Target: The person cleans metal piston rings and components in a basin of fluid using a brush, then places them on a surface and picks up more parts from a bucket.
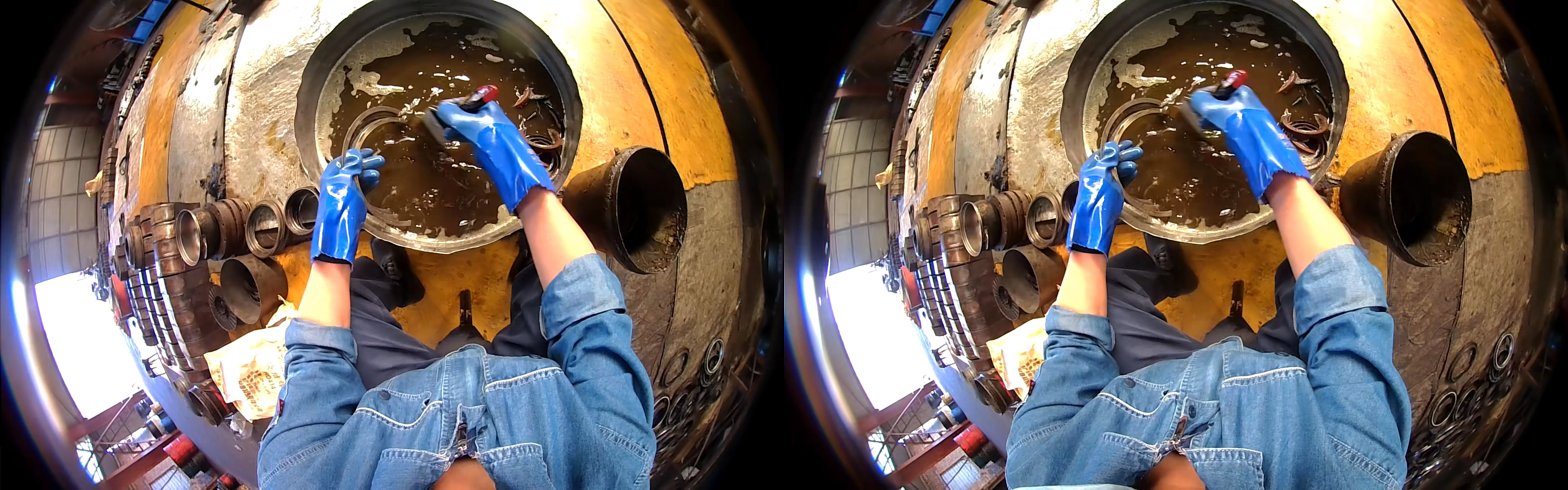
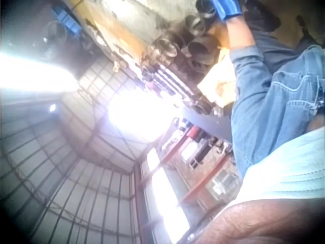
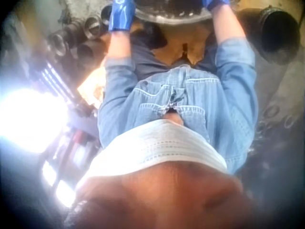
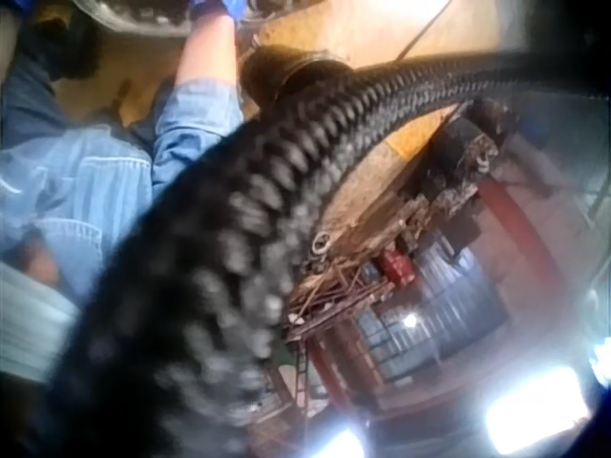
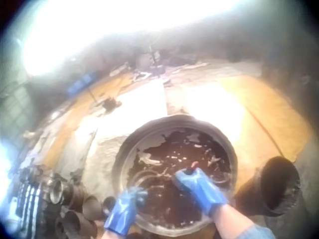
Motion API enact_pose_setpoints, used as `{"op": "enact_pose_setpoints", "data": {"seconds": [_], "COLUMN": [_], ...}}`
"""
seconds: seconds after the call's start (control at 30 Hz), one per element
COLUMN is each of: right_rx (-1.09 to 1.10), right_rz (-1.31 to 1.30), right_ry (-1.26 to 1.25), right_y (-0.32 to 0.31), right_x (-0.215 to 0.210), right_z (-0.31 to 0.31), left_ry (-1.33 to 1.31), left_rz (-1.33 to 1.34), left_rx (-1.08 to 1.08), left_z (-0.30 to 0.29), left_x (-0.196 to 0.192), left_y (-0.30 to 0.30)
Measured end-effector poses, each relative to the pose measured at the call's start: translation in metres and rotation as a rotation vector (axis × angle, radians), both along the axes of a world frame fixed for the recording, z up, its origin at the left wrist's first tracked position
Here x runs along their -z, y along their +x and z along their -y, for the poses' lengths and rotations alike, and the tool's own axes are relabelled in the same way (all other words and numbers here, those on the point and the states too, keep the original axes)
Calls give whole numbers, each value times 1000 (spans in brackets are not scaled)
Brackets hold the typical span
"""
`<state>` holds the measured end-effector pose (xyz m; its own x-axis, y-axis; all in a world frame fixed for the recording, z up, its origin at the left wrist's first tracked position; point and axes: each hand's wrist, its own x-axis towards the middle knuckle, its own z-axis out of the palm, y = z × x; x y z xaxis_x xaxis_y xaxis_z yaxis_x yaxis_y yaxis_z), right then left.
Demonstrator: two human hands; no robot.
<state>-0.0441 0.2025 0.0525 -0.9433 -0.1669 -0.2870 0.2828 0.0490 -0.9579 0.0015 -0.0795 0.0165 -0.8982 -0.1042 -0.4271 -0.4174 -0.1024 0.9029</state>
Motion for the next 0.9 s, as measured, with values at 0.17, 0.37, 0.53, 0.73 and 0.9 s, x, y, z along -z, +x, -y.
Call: {"op": "enact_pose_setpoints", "data": {"seconds": [0.17,0.37,0.53,0.73,0.9], "right_rx": [-149,203,153,-83,144], "right_rz": [-227,-117,-12,-101,84], "right_ry": [-214,206,47,173,401], "right_y": [-1,-37,-32,-21,-35], "right_x": [-9,48,18,-9,34], "right_z": [67,53,44,72,47], "left_ry": [-72,72,193,140,343], "left_rz": [-152,-43,14,-38,118], "left_rx": [29,-24,-19,-15,24], "left_z": [-10,-6,4,-5,3], "left_x": [-1,-1,0,-10,-7], "left_y": [-5,-5,-6,0,-7]}}
